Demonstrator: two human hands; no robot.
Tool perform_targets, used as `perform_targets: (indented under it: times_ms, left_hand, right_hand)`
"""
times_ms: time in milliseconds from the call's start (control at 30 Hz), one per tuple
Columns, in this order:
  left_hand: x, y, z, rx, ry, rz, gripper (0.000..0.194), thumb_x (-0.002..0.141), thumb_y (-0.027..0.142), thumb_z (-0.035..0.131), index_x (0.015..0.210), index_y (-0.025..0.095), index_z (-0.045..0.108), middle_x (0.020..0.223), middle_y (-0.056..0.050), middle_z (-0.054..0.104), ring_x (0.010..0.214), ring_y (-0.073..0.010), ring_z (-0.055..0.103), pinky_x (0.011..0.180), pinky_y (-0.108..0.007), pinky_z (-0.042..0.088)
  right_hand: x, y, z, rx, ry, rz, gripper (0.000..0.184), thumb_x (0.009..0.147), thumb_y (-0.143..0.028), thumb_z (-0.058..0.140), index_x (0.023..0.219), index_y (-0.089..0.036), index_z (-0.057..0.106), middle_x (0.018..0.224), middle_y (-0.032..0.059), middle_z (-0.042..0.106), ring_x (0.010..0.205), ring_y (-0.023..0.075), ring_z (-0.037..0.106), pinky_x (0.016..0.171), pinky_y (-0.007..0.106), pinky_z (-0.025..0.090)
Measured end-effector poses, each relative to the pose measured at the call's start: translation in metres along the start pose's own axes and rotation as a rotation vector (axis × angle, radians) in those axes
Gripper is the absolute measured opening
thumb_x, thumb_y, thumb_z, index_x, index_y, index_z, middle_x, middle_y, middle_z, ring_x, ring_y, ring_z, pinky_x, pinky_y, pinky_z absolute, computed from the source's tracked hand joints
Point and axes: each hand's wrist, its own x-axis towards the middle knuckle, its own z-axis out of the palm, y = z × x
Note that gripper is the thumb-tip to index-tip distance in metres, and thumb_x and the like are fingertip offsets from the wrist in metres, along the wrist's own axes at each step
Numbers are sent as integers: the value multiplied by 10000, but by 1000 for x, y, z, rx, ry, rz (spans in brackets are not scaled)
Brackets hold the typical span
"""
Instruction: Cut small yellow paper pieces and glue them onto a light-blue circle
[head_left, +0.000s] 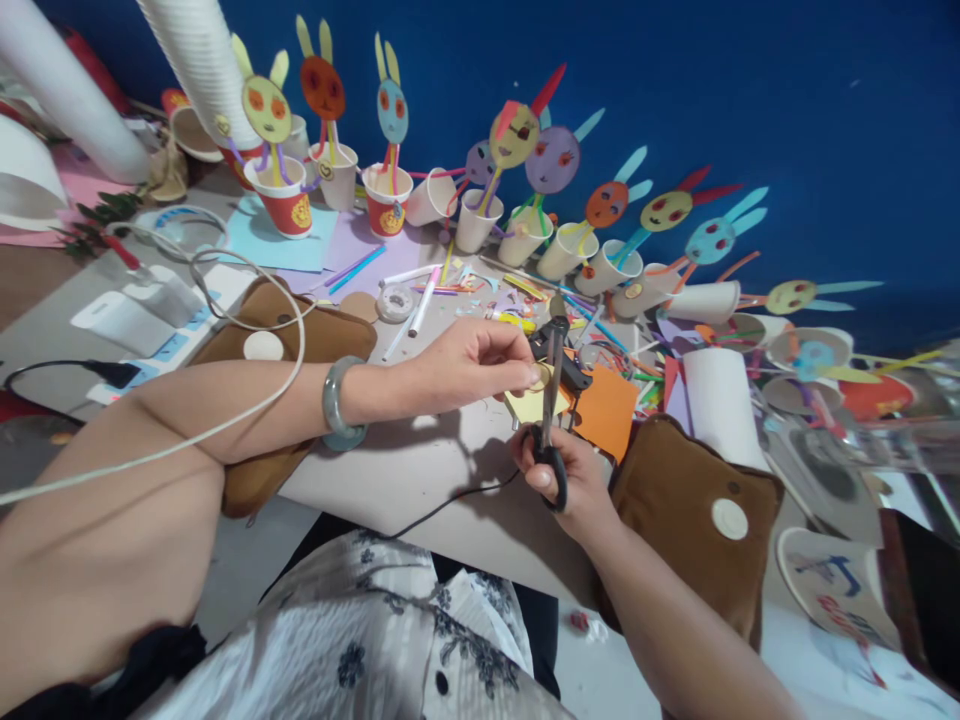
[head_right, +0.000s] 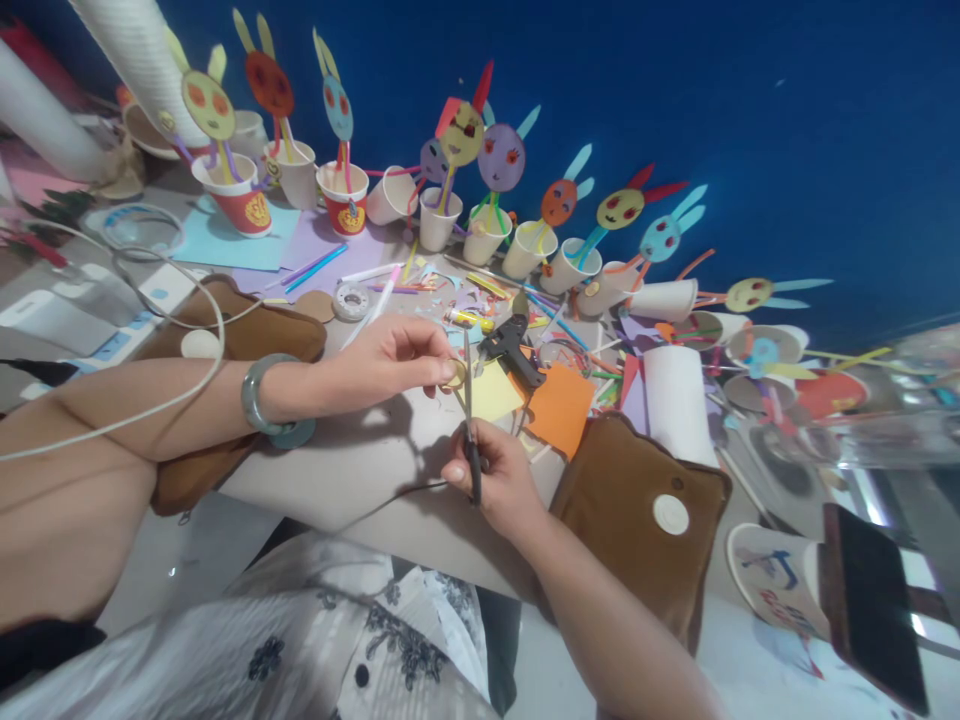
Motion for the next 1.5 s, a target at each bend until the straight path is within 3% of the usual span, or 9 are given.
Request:
perform_targets:
  times_ms: [800,1500]
  left_hand:
    - [-1,-1,0,58,-6,-14,160,794,256,639,708,133,585,623,26,558,578,-57,501,550,-191,406]
    - [0,-3,1,92,-18,0,155,790,233,629,687,140,560,608,31,531,582,-61,487,561,-187,428]
  right_hand:
    - [-1,-2,-1,29,7,32,626,619,-768,741,598,-202,474,558,-38,440,519,100,321,503,270,226]
    - [-1,-4,-1,-37,7,22,629,617,-799,715,618,-205,506,570,-26,457,551,120,355,520,271,266]
